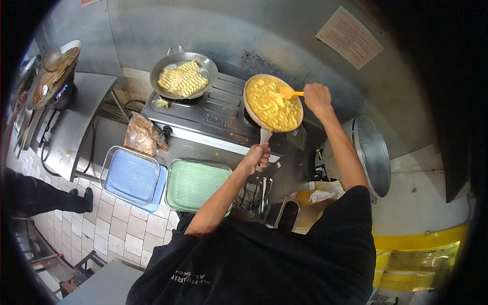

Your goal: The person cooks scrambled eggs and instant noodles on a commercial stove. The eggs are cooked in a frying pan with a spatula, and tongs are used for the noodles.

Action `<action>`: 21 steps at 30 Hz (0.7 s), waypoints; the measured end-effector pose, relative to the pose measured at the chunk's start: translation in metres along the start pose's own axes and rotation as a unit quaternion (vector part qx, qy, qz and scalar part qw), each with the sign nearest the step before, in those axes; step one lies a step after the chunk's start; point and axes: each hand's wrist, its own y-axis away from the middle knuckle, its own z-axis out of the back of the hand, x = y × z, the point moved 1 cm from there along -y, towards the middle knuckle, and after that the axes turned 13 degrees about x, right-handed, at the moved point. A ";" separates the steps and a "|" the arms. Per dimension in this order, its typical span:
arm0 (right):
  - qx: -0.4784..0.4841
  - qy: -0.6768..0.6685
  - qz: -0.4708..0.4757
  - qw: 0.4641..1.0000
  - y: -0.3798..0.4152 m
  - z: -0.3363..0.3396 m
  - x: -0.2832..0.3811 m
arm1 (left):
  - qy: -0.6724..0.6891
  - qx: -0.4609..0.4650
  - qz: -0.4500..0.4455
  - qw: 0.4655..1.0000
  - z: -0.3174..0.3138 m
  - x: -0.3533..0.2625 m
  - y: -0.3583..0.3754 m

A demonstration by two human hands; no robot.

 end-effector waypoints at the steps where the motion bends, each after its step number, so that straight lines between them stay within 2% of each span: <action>1: -0.007 -0.037 -0.017 0.999 0.007 -0.010 0.003 | 0.001 0.006 -0.003 1.000 0.001 0.000 0.000; 2: -0.014 -0.074 -0.033 0.997 0.012 -0.022 0.008 | 0.002 0.011 -0.005 1.000 0.001 0.001 0.000; 4: 0.054 -0.092 -0.051 0.993 0.011 -0.072 0.022 | -0.002 0.008 -0.005 1.000 0.001 0.001 -0.001; 5: 0.035 -0.073 -0.037 0.996 0.008 -0.102 0.027 | -0.007 0.004 -0.004 1.000 0.002 0.001 -0.002; 10: 0.043 -0.106 -0.047 0.992 0.014 -0.051 0.006 | -0.013 0.006 0.001 1.000 0.004 0.001 -0.002; 13: -0.015 -0.102 -0.072 0.992 0.011 -0.033 -0.006 | -0.015 0.008 0.002 1.000 0.001 0.002 -0.003; 16: 0.017 -0.125 -0.108 0.986 0.010 -0.049 0.017 | -0.022 0.005 0.001 1.000 0.002 0.000 -0.002; 17: 0.039 -0.114 -0.118 0.986 -0.005 -0.090 0.018 | -0.022 0.004 0.001 1.000 0.002 0.001 -0.003; 21: 0.051 -0.115 -0.108 0.986 0.000 -0.084 0.020 | -0.007 0.006 0.004 1.000 0.002 0.000 -0.003</action>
